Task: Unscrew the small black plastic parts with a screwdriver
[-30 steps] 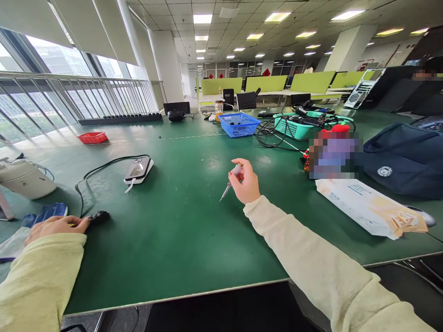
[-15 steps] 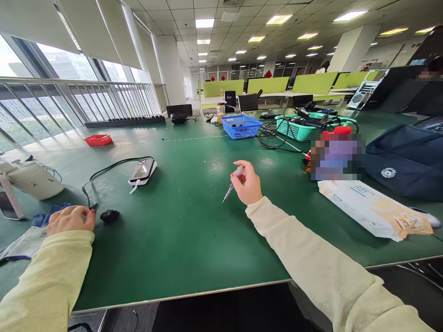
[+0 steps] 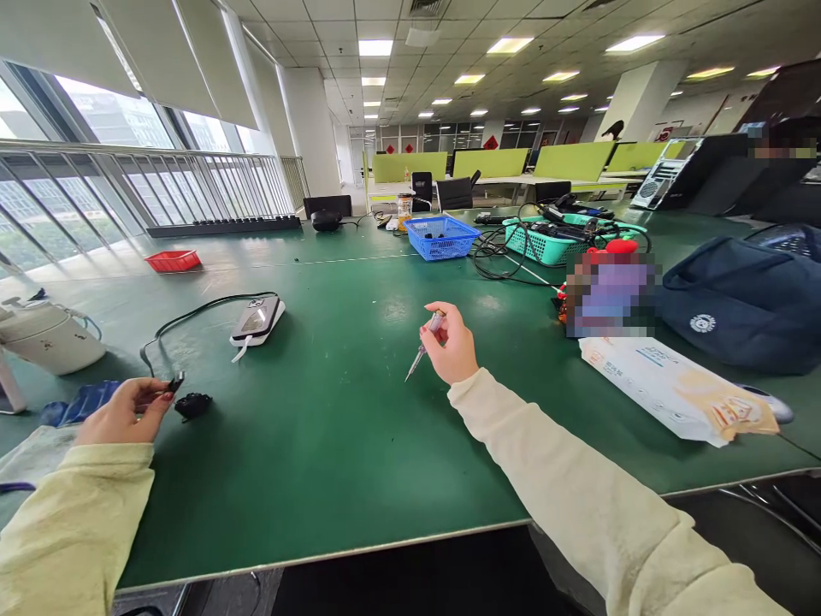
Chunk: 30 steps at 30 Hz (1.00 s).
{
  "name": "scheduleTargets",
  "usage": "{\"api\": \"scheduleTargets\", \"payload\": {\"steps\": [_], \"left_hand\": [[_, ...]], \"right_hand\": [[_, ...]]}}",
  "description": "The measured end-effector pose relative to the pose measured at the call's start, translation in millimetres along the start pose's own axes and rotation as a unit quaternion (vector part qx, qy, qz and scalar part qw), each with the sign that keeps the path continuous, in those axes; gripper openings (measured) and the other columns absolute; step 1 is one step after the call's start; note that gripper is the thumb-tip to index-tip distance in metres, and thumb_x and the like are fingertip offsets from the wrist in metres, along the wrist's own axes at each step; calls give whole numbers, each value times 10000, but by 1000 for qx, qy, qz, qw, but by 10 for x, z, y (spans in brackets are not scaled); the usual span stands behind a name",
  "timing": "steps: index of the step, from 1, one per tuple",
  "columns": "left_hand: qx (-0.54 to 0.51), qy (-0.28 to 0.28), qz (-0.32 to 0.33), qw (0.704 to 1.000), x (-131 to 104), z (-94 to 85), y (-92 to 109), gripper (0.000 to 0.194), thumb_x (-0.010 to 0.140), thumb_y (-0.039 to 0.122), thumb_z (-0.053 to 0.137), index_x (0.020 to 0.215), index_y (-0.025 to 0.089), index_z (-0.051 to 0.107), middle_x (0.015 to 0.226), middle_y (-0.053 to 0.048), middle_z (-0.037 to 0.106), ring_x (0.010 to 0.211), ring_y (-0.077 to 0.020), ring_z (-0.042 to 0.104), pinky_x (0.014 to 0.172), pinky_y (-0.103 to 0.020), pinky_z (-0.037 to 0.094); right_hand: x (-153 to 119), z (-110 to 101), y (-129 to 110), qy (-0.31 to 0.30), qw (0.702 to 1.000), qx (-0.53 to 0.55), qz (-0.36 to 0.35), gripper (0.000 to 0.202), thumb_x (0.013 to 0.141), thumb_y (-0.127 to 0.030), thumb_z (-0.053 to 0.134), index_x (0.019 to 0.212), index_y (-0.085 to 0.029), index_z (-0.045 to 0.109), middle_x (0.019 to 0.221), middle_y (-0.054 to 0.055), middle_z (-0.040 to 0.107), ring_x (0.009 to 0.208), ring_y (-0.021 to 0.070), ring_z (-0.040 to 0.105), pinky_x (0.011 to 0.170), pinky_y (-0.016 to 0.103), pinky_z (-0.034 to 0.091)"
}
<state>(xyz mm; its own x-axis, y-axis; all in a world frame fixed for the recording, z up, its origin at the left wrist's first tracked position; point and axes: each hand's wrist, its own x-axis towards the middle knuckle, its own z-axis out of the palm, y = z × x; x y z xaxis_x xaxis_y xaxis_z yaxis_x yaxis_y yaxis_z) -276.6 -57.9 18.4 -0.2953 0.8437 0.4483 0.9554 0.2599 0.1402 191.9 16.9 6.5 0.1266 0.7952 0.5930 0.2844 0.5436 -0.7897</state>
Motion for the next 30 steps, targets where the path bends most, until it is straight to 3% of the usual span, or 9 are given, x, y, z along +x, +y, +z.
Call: {"api": "scheduleTargets", "payload": {"steps": [6,12,17,23,30], "left_hand": [[-70,-70,84,992,37,85,-76,500,896,425,335,1294,212,550,1219,-69,723,1052,-247,676,907,-333,507],[-49,-110,128,984,104,187,-195,597,916,444,276,1393,162,497,1277,-101,709,1132,-279,644,1014,-389,466],[2,-120,167,979,127,255,-208,611,900,431,288,1354,140,575,1228,-125,725,1132,-297,644,1052,-406,443],[13,-101,140,985,109,232,-130,550,923,405,286,1341,210,585,1244,-65,722,1144,-275,622,1074,-399,430],[1,-102,108,989,80,225,-69,505,903,400,326,1272,229,626,1275,-97,644,1136,-262,620,1021,-356,470]], "right_hand": [[-2,0,-4,-9,1000,0,6,326,792,-265,568,1114,-236,535,672,-47,606,536,135,560,585,291,494],[-10,0,0,-10,1000,5,6,332,792,-270,575,1119,-235,532,707,-37,630,555,137,580,602,296,503],[-13,1,-4,-10,1000,5,8,330,790,-266,576,1115,-233,532,706,-40,626,553,133,571,601,291,494],[-2,2,-6,-6,1000,3,9,337,784,-271,581,1115,-228,534,710,-43,628,538,123,547,601,290,487],[-5,-2,0,-7,1000,9,12,336,785,-269,583,1115,-233,532,710,-41,630,547,129,559,608,297,497]]}}
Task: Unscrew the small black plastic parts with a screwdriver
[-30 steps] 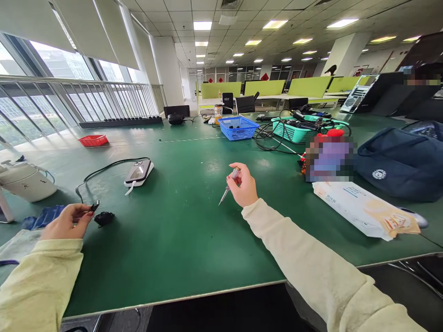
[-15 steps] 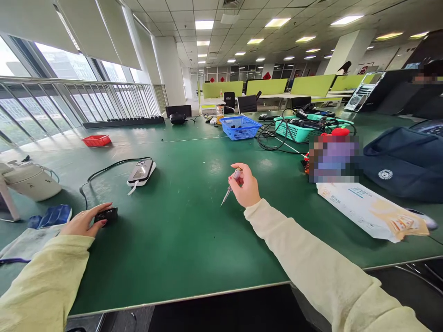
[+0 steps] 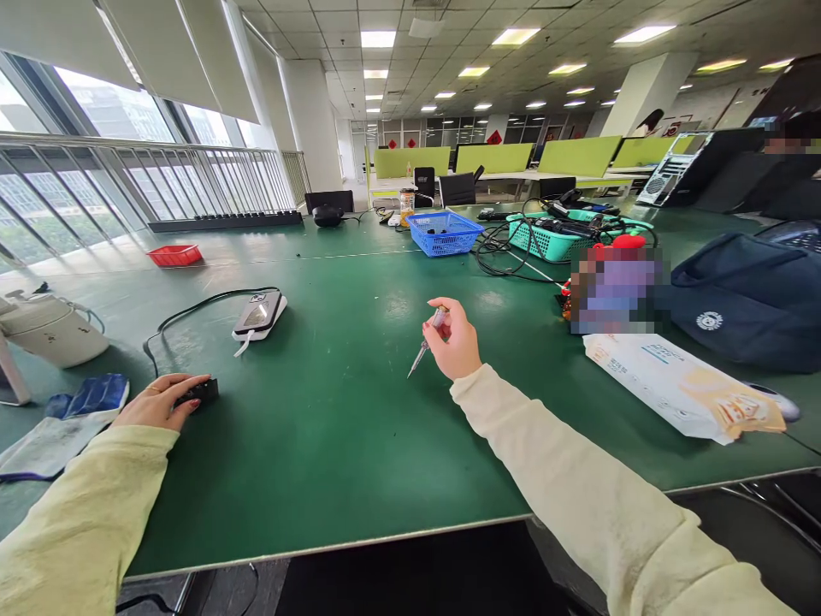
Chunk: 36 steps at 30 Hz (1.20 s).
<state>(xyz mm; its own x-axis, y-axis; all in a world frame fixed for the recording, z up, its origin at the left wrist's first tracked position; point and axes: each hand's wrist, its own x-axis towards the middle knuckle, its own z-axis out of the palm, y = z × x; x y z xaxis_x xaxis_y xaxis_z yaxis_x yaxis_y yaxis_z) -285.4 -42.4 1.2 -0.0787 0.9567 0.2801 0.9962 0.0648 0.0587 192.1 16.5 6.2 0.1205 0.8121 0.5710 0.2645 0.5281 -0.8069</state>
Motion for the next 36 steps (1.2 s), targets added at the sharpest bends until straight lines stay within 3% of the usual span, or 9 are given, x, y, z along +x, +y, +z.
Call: {"api": "scheduleTargets", "payload": {"steps": [6,13,19,21,23,27,30,32,36], "left_hand": [[50,-5,-6,999,-2,-35,25,623,903,509,342,1374,167,563,1318,-165,632,1160,-331,610,1018,-427,460],[78,1,-21,997,11,-71,72,514,926,500,337,1220,219,652,1196,-105,721,1099,-310,623,994,-396,456],[90,92,-47,991,-24,-255,293,479,925,523,385,1213,224,623,1183,-115,719,1190,-317,592,1041,-427,426],[85,114,-29,989,-82,-346,472,529,926,530,371,1226,176,626,1227,-158,697,1210,-337,580,1063,-440,408],[72,117,23,990,-185,-432,731,497,915,519,399,1225,213,639,1243,-129,702,1197,-339,585,1081,-453,394],[-34,84,248,965,-418,-537,1434,370,924,444,484,1210,339,695,1182,-46,747,1136,-308,626,1071,-448,402],[-100,44,350,931,-423,-512,1988,360,939,353,503,1256,397,667,1214,-14,738,1118,-263,641,1060,-427,427],[-111,19,360,926,-312,-454,2314,340,921,302,537,1217,378,685,1185,-23,745,1081,-260,655,1008,-431,471],[-96,-36,271,957,-1,-282,2788,333,923,233,545,1220,301,681,1266,-76,699,1066,-290,665,964,-473,514]], "right_hand": [[-3,4,-13,-10,1000,-11,-2,329,800,-277,571,1125,-236,531,693,-45,608,543,134,557,602,302,494],[10,10,-26,-1,1000,-11,-12,320,807,-252,565,1125,-240,531,692,-48,606,547,133,554,606,290,490],[0,24,-40,-10,1000,-15,-16,316,805,-258,565,1119,-240,540,687,-47,596,533,130,530,589,286,473],[-4,20,-40,-7,1000,-9,-13,322,804,-260,566,1124,-238,540,704,-40,613,539,131,541,595,289,481],[-6,17,-34,-3,1000,3,-5,330,805,-265,570,1132,-238,535,730,-33,635,547,131,557,602,292,494],[-11,24,-14,-8,1000,11,4,338,810,-271,578,1143,-239,530,727,-37,637,557,137,580,616,302,506],[-14,27,-2,-15,1000,9,6,341,811,-268,583,1147,-239,531,724,-39,632,560,137,576,619,305,502],[-11,21,5,-10,1000,10,8,343,818,-275,583,1155,-236,527,732,-36,624,561,136,568,610,304,496],[19,1,36,15,999,27,9,353,853,-298,575,1191,-233,498,786,-24,627,540,120,540,567,291,476]]}}
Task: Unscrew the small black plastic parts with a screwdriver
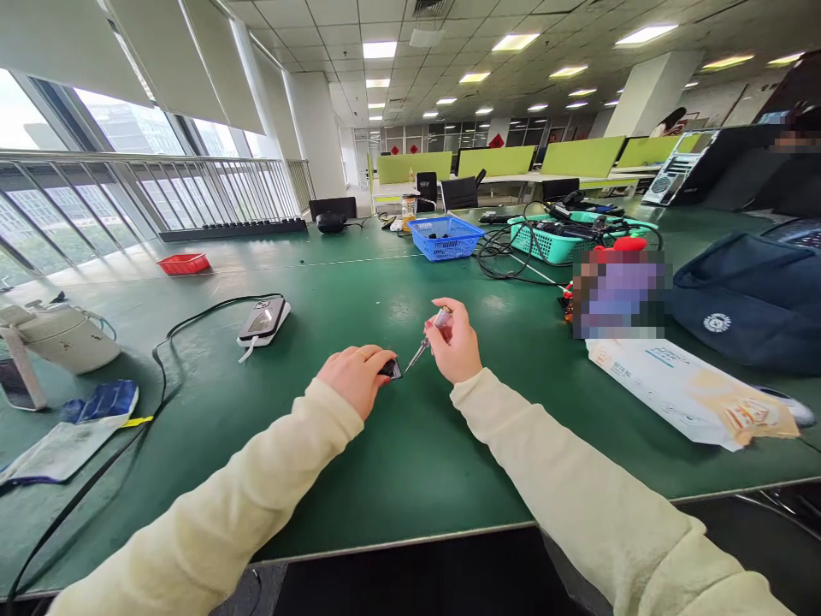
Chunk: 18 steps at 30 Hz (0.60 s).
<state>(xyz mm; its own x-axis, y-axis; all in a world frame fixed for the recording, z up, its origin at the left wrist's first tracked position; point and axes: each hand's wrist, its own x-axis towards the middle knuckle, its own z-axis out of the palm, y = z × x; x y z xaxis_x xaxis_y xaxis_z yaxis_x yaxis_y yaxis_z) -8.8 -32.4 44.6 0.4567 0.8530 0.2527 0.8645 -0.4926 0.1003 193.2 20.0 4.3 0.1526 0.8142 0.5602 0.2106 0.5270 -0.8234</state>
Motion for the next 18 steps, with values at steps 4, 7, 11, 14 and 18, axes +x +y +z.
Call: {"api": "scheduleTargets", "payload": {"steps": [4,7,11,14,18], "left_hand": [[-38,-19,-39,998,234,240,-4,327,914,215,582,1220,275,682,1258,-98,699,1075,-287,672,983,-462,525],[-72,-24,-36,996,254,400,-86,328,894,210,611,1206,270,693,1231,-94,720,1107,-287,662,1015,-467,516],[-129,-41,-62,989,259,540,-183,395,861,211,645,1253,257,678,1204,-71,740,1161,-291,638,1049,-456,504],[-143,-32,-74,986,283,618,-225,518,802,237,714,1315,251,641,1179,-62,749,1160,-299,635,1058,-461,502],[-144,-28,-74,986,305,658,-247,558,751,233,761,1297,254,651,1165,-62,751,1154,-303,640,1062,-466,500]], "right_hand": [[43,-9,33,13,999,34,-1,363,881,-325,575,1213,-241,455,843,-12,645,549,109,549,533,268,474],[55,-10,23,-5,998,57,6,395,899,-362,575,1242,-255,411,853,-14,657,501,95,531,484,256,465],[31,3,-18,-29,997,67,13,447,894,-420,605,1255,-266,390,816,-33,650,460,86,520,458,253,465],[1,24,-35,-40,996,73,13,497,885,-460,629,1271,-267,384,802,-37,644,457,89,519,459,263,475],[-19,41,-46,-30,997,77,3,528,865,-491,660,1260,-272,386,825,-35,647,464,86,523,465,266,475]]}}
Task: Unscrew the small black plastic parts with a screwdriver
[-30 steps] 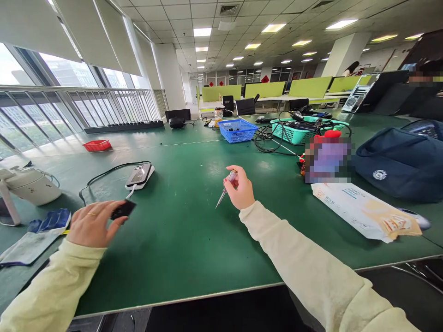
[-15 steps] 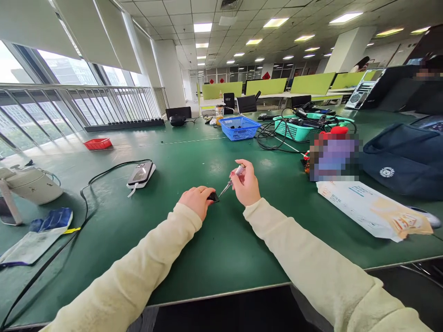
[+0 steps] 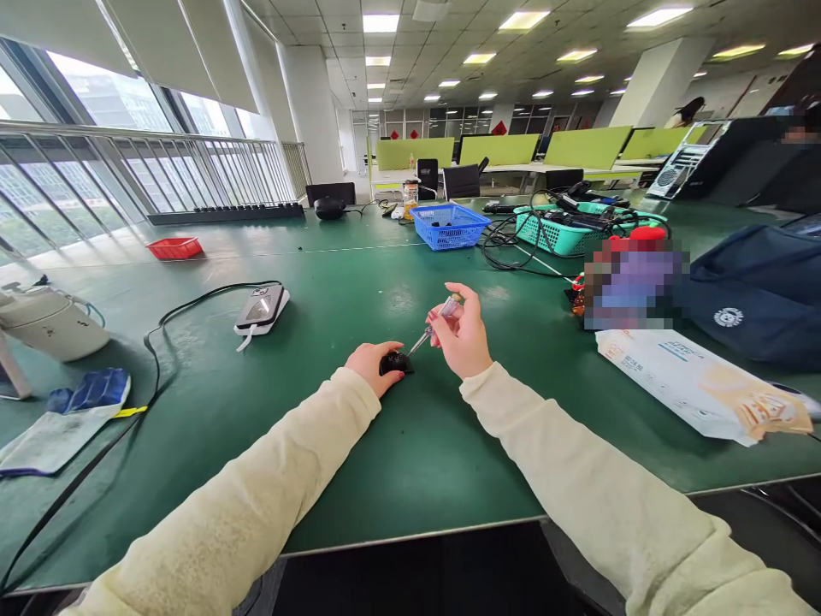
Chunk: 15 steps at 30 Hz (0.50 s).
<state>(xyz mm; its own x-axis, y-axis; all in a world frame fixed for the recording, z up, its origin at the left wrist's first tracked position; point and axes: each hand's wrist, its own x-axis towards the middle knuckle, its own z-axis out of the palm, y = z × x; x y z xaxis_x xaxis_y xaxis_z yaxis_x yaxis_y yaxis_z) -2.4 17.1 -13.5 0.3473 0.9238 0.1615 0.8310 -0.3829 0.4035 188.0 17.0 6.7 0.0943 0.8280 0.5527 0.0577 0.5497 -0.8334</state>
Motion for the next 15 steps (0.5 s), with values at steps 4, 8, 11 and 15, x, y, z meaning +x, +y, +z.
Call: {"api": "scheduleTargets", "payload": {"steps": [4,8,11,15], "left_hand": [[-19,-17,-7,1000,-4,-41,19,550,761,208,744,1301,248,651,1157,-61,754,1149,-295,642,1044,-441,515],[-28,-3,-15,999,-10,-46,28,567,737,180,754,1290,265,659,1135,-43,762,1153,-285,635,1040,-425,517],[-26,9,-18,999,-19,-23,26,562,734,212,761,1285,267,663,1108,-35,767,1152,-280,624,1042,-419,514],[-25,27,-13,999,-24,3,10,498,777,292,748,1267,246,672,1093,-39,768,1145,-278,618,1047,-426,509]], "right_hand": [[7,-3,-17,14,1000,5,-2,535,836,-517,689,1218,-265,411,808,-49,621,474,84,537,466,255,483],[10,-4,-22,16,1000,13,2,532,816,-533,700,1180,-259,425,807,-48,613,478,83,535,467,251,489],[3,-3,-16,12,1000,10,1,514,827,-543,691,1174,-260,440,812,-43,622,483,86,544,476,257,497],[-3,-11,-15,11,1000,3,5,500,833,-568,683,1162,-260,467,809,-39,631,473,88,557,479,264,497]]}}
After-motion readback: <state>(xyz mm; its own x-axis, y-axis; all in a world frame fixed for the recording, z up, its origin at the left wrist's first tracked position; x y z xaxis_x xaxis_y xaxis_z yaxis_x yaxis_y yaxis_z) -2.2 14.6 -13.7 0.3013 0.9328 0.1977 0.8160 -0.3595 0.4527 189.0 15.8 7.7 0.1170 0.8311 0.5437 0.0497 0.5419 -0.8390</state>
